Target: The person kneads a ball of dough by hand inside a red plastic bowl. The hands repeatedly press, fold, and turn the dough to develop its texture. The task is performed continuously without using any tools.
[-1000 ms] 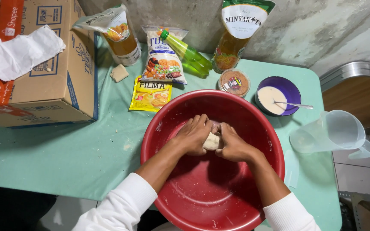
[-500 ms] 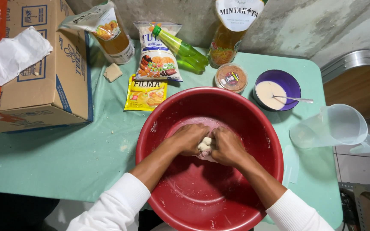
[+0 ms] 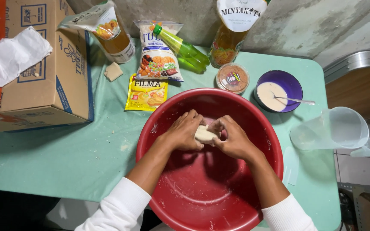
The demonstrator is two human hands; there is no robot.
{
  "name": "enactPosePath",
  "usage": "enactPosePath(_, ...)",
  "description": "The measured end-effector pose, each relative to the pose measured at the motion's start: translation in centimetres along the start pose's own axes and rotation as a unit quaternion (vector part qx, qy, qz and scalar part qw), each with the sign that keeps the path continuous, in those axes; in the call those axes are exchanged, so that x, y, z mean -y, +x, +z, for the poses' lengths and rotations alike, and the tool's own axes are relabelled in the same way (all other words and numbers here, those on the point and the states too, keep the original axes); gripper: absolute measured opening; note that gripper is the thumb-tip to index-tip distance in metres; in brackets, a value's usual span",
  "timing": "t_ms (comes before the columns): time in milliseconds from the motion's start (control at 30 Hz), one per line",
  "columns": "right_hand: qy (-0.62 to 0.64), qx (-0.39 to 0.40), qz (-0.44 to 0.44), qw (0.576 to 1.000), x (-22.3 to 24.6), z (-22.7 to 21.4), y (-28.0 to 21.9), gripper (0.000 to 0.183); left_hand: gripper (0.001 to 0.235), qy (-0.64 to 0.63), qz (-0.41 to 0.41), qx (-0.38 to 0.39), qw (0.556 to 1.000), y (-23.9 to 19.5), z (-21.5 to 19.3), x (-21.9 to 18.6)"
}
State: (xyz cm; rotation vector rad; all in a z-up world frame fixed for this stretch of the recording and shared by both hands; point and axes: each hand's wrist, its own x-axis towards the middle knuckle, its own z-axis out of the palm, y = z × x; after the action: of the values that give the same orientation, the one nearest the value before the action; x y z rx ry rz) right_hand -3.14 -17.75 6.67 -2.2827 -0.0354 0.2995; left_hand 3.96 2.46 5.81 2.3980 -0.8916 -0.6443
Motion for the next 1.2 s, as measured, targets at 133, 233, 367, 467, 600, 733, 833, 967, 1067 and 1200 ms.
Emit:
enactPosePath(133, -0.050, -0.008, -0.039, 0.998, 1.0, -0.5, -0.5, 0.060, 0.075, -0.073, -0.033, 0.050, 0.996, -1.2, -2.5, -2.0)
enactPosePath(233, -0.044, 0.087, -0.026, 0.995, 1.5, 0.2, -0.4, 0.072, 0.085, 0.023, -0.028, 0.054, 0.998, -0.9, -1.5, -1.5)
enactPosePath(367, -0.106, 0.095, 0.024, 0.990, 0.2, 1.3, 0.2, 0.069, 0.065, -0.082, -0.038, 0.076, 0.993, -0.9, -1.7, -1.5)
enactPosePath(467, -0.057, 0.095, 0.022, 0.994, 1.9, 0.6, -0.5, 0.069, 0.062, -0.094, -0.038, 0.069, 0.992, -1.5, -1.8, -2.5)
enactPosePath(600, -0.145, 0.062, 0.028, 0.987, -3.5, 3.3, 1.1, 0.055, 0.066, 0.056, -0.034, 0.037, 0.997, -0.8, 1.2, -1.3)
enactPosePath(733, -0.180, 0.010, 0.047, 0.983, -3.0, 4.3, 0.5, 0.026, 0.055, 0.118, -0.015, -0.033, 0.992, 1.5, 5.8, 0.8)
enactPosePath(833, -0.214, -0.044, 0.023, 0.976, -2.6, 4.3, 0.4, 0.022, 0.044, 0.127, 0.016, -0.086, 0.988, 2.5, 7.6, 2.1)
enactPosePath(967, -0.193, -0.096, -0.040, 0.976, -2.0, 3.2, 0.8, 0.031, 0.044, 0.129, 0.042, -0.182, 0.974, 2.1, 6.0, 1.3)
enactPosePath(1067, -0.135, -0.039, -0.019, 0.990, -1.2, 1.6, -0.1, 0.049, 0.058, 0.091, 0.031, -0.154, 0.983, 0.5, 4.0, 0.1)
enactPosePath(1200, 0.062, 0.000, 0.024, 0.998, -1.7, 0.1, -1.1, 0.067, 0.064, -0.049, -0.012, -0.054, 0.997, -3.0, -1.8, -2.6)
